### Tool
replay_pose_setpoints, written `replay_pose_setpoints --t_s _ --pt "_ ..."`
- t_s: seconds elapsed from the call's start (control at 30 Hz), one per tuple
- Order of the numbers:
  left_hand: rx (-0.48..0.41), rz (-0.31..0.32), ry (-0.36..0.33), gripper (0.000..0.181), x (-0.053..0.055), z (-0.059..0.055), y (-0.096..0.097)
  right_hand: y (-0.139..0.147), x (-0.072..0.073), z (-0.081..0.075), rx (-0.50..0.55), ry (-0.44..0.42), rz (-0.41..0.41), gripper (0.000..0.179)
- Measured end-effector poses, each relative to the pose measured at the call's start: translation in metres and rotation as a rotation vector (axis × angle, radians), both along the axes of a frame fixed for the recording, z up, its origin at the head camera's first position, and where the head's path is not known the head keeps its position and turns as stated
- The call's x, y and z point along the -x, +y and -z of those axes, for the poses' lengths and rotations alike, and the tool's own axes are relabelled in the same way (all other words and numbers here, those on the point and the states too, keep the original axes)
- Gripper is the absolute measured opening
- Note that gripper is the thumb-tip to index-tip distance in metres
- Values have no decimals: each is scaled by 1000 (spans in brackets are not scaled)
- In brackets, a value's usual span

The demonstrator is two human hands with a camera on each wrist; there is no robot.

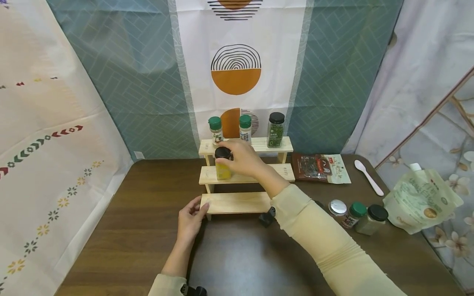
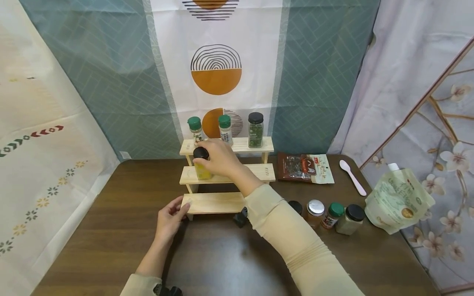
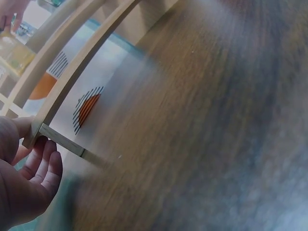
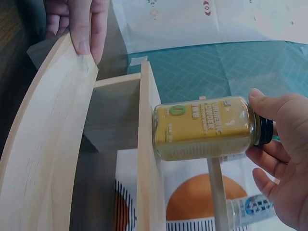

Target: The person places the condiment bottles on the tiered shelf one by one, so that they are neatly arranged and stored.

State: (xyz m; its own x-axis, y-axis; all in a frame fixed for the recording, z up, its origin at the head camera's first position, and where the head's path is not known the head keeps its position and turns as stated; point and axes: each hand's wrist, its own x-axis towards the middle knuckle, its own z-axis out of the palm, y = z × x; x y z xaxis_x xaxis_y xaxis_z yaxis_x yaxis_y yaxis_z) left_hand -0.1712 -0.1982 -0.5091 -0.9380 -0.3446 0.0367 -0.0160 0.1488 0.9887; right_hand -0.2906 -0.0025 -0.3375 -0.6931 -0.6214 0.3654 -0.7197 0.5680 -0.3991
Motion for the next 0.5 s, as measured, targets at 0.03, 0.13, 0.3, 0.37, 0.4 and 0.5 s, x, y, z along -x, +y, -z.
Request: replay_pose_setpoints --t_s 0.03,0.13,0.3,0.37,0.4,0.5 --pt "-2 0 3 45 0 0 0 -3 0 0 -1 1 -4 54" --pt "-10 0 6 45 0 0 0 -11 1 -2 -2 13 -17 54" --pt "-6 -9 2 43 0 0 0 -20 2 -2 -12 -11 -5 53" --pt "-1 -8 -4 43 0 0 0 -21 1 -1 -17 -24 5 53" --pt "2 -4 -5 43 0 0 0 -22 1 -1 -19 -27 11 53" --pt "-1 -3 -1 43 0 0 0 -22 -1 -1 -24 -26 22 55"
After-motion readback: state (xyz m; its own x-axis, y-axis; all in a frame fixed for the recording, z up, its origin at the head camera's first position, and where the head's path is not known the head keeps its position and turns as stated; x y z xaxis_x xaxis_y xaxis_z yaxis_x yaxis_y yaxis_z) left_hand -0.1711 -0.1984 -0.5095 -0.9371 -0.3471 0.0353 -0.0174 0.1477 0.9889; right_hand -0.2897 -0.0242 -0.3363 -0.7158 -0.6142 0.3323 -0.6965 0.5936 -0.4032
